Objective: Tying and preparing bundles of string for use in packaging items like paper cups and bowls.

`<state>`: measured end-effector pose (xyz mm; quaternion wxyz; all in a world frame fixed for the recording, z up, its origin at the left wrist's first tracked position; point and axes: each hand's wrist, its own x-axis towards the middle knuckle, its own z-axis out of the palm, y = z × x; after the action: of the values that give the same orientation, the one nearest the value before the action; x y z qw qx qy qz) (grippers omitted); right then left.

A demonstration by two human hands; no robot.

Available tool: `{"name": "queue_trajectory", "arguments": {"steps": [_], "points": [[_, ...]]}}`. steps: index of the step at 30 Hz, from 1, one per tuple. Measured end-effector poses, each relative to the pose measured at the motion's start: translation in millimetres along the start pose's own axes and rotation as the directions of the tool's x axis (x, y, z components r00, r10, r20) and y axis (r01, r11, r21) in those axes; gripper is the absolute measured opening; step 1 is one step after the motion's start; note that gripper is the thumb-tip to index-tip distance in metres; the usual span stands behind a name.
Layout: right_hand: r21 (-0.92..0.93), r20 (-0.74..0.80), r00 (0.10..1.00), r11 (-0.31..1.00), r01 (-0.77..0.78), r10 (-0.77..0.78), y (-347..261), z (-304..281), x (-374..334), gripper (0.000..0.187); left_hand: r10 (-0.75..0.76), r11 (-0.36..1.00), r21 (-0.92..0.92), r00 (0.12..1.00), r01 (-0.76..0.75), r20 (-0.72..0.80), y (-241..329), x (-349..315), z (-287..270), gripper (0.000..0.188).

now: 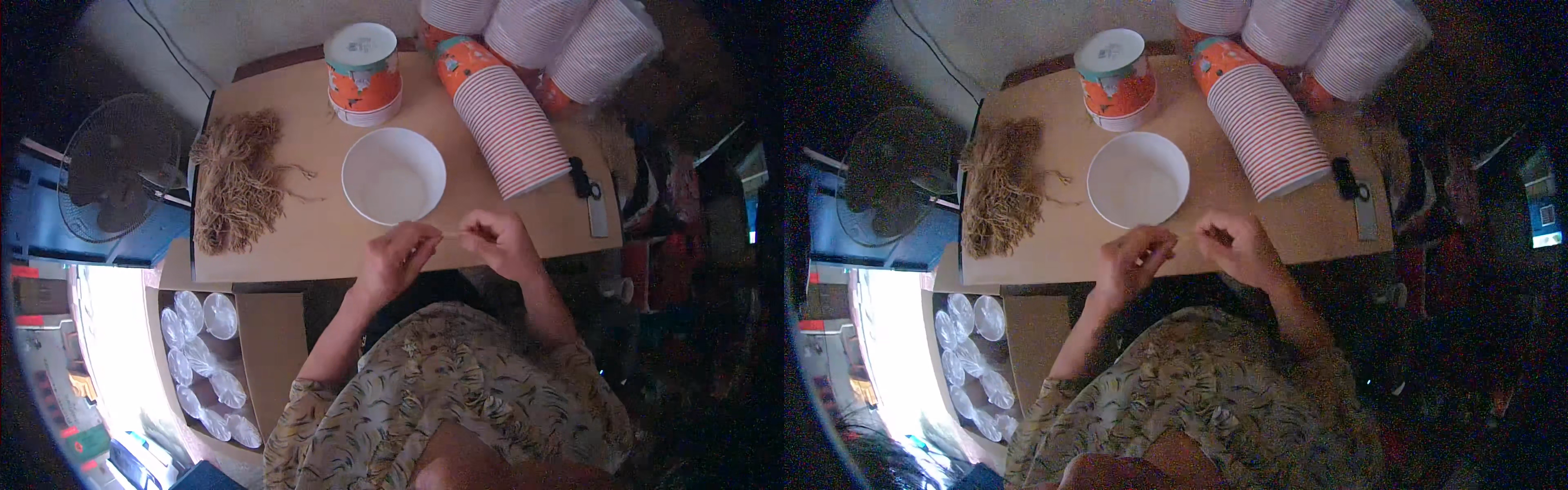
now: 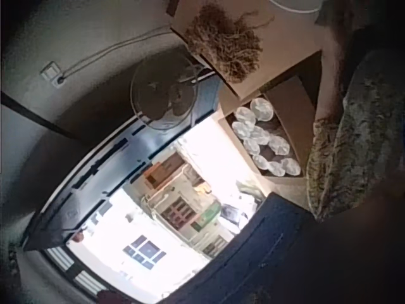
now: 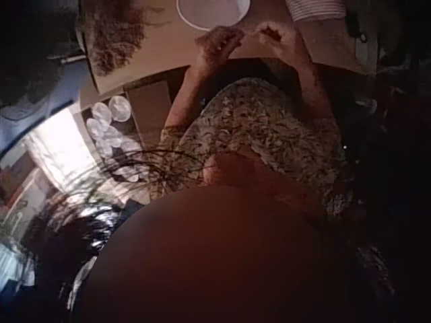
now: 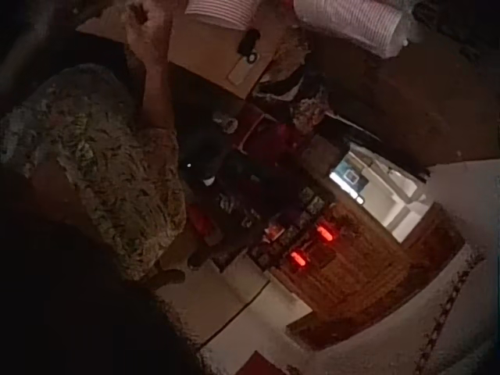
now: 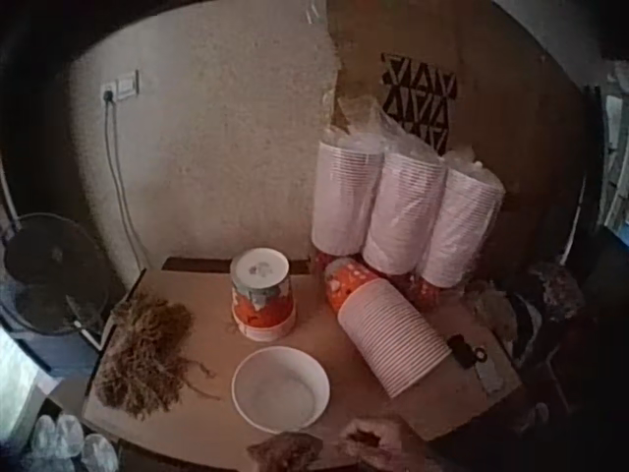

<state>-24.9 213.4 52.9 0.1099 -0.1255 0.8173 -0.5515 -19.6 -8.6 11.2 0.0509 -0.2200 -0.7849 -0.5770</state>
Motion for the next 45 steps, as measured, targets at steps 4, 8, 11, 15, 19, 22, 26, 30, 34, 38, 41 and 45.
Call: {"name": "queue_trajectory", "arguments": {"steps": [4,8,11,15,19,22,26,30,34,38,41,45], "points": [[0.110,-0.047,0.998,0.993,0.034,-0.029,7,-4,-3,0.018,0.193,0.973,0.141,0.979,-0.183,-0.062,-15,-1,5,0.019],[0.475,-0.270,0.958,0.852,0.220,-0.097,16,-9,-10,0.013,0.152,0.964,0.231,0.984,-0.127,-0.092,-28,-5,3,0.021],[0.628,-0.351,0.921,0.688,0.364,-0.168,14,-13,-14,0.012,0.223,0.912,0.376,0.967,-0.161,-0.127,-30,-3,0,0.019],[0.636,-0.300,0.899,0.636,0.437,-0.318,30,-13,-17,0.016,0.171,0.919,0.380,0.976,-0.108,-0.135,-35,-2,-4,0.020],[0.381,-0.451,0.890,0.889,0.253,-0.060,7,-9,-18,0.024,-0.027,0.900,0.425,0.986,0.096,-0.166,-11,6,-31,0.025],[0.323,-0.596,0.796,0.875,0.360,-0.108,-4,-9,-7,0.028,-0.034,0.827,0.553,0.990,0.103,-0.134,-19,11,-52,0.025],[0.724,-0.474,0.880,0.577,0.379,0.016,1,-7,6,0.030,-0.106,0.736,0.669,0.994,0.104,-0.039,-9,21,-27,0.019],[0.885,-0.383,0.924,0.298,0.359,0.023,5,7,26,0.026,-0.017,0.961,0.270,0.985,0.063,-0.169,-3,29,15,0.018],[0.913,-0.351,0.932,0.256,0.318,0.094,14,19,28,0.022,-0.231,0.938,-0.263,0.973,0.224,0.002,12,27,37,0.029],[0.909,-0.340,0.939,0.273,0.313,0.056,25,26,25,0.022,-0.341,0.821,-0.406,0.915,0.402,0.215,-4,16,45,0.023],[0.896,-0.374,0.925,0.287,0.339,0.074,47,29,20,0.021,-0.450,0.773,-0.371,0.857,0.515,0.252,-18,-2,32,0.018],[0.869,-0.378,0.884,0.434,0.237,0.275,91,25,9,0.024,-0.513,0.793,-0.280,0.841,0.541,0.172,-25,-25,15,0.016]]}}
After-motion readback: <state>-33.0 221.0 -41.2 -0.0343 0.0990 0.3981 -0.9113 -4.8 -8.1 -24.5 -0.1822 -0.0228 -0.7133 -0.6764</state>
